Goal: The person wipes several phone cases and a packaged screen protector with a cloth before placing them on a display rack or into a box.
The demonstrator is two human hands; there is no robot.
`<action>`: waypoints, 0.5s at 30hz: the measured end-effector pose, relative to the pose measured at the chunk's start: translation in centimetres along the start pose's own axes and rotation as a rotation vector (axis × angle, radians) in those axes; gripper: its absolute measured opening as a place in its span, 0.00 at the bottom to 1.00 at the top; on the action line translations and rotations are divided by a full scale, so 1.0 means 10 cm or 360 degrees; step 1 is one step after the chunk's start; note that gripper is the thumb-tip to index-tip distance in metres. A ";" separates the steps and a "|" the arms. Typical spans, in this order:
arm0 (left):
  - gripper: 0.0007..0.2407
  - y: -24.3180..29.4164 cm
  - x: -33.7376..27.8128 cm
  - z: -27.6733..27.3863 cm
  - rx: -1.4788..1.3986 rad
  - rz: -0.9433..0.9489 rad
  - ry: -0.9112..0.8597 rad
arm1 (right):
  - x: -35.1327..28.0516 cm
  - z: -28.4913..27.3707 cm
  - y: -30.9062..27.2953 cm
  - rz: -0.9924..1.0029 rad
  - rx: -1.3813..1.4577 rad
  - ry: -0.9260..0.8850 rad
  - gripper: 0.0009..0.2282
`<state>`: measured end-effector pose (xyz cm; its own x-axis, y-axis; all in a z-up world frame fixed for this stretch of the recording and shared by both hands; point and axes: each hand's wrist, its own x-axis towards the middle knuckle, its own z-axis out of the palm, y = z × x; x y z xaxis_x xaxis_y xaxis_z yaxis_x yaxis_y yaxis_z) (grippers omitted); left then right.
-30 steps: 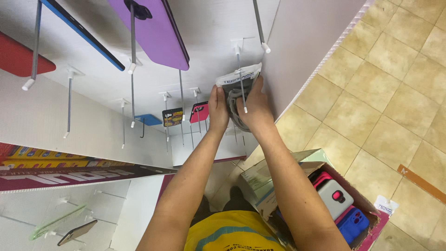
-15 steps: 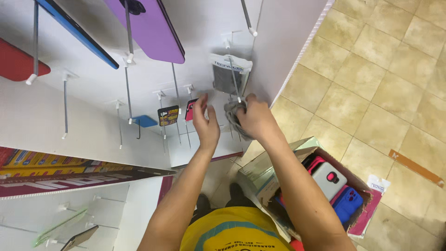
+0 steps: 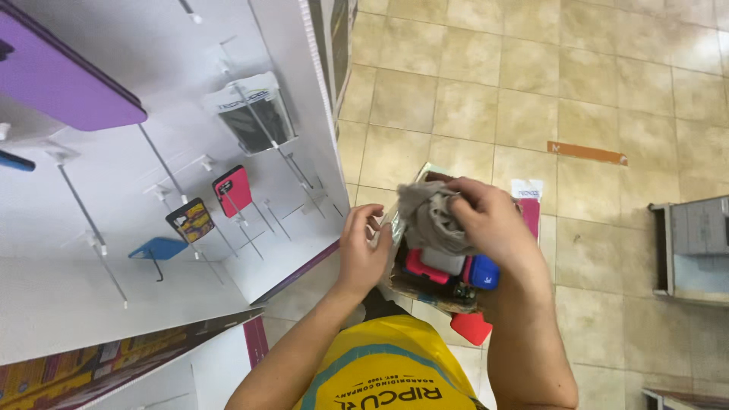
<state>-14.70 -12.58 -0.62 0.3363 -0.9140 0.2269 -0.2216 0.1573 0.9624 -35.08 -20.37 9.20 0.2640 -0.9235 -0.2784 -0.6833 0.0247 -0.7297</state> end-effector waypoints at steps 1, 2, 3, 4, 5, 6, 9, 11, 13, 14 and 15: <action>0.12 0.06 -0.03 0.10 0.0102 0.0102 -0.0146 | -0.08 -0.10 0.12 0.0012 0.0143 0.0175 0.14; 0.15 0.11 -0.06 0.20 0.0202 0.0206 -0.0291 | -0.16 -0.19 0.23 0.0023 0.0285 0.0352 0.14; 0.15 0.14 -0.09 0.30 0.0198 0.0212 -0.0320 | -0.21 -0.22 0.33 0.0041 0.0295 0.0374 0.14; 0.20 0.16 -0.12 0.39 0.0402 0.0323 -0.0458 | -0.26 -0.25 0.42 0.0023 0.0427 0.0503 0.12; 0.24 0.18 -0.16 0.48 0.0605 0.0437 -0.0588 | -0.31 -0.28 0.50 -0.0001 0.0556 0.0632 0.11; 0.24 0.17 -0.20 0.57 0.0599 0.0448 -0.0610 | -0.35 -0.25 0.58 0.0011 0.0562 0.0653 0.11; 0.35 0.16 -0.29 0.80 0.1020 0.0535 -0.0793 | -0.39 -0.18 0.77 -0.0033 0.0854 0.0836 0.10; 0.45 0.17 -0.31 0.88 0.1290 0.0419 -0.0950 | -0.36 -0.11 0.91 -0.0008 0.1085 0.0950 0.09; 0.46 0.15 -0.33 0.89 0.1357 0.0381 -0.0994 | -0.32 -0.07 1.08 0.0009 0.1101 0.0964 0.09; 0.48 0.14 -0.33 0.90 0.1419 0.0340 -0.1034 | -0.30 -0.04 1.16 0.0027 0.1112 0.0975 0.09; 0.48 0.12 -0.35 0.91 0.1421 0.0338 -0.1035 | -0.30 -0.04 1.18 0.0028 0.1113 0.0973 0.09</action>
<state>-24.51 -12.61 -1.66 -0.2699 -0.9629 0.0013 -0.8814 0.2476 0.4022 -44.20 -17.43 1.72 -0.2832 -0.9572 -0.0604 -0.0652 0.0820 -0.9945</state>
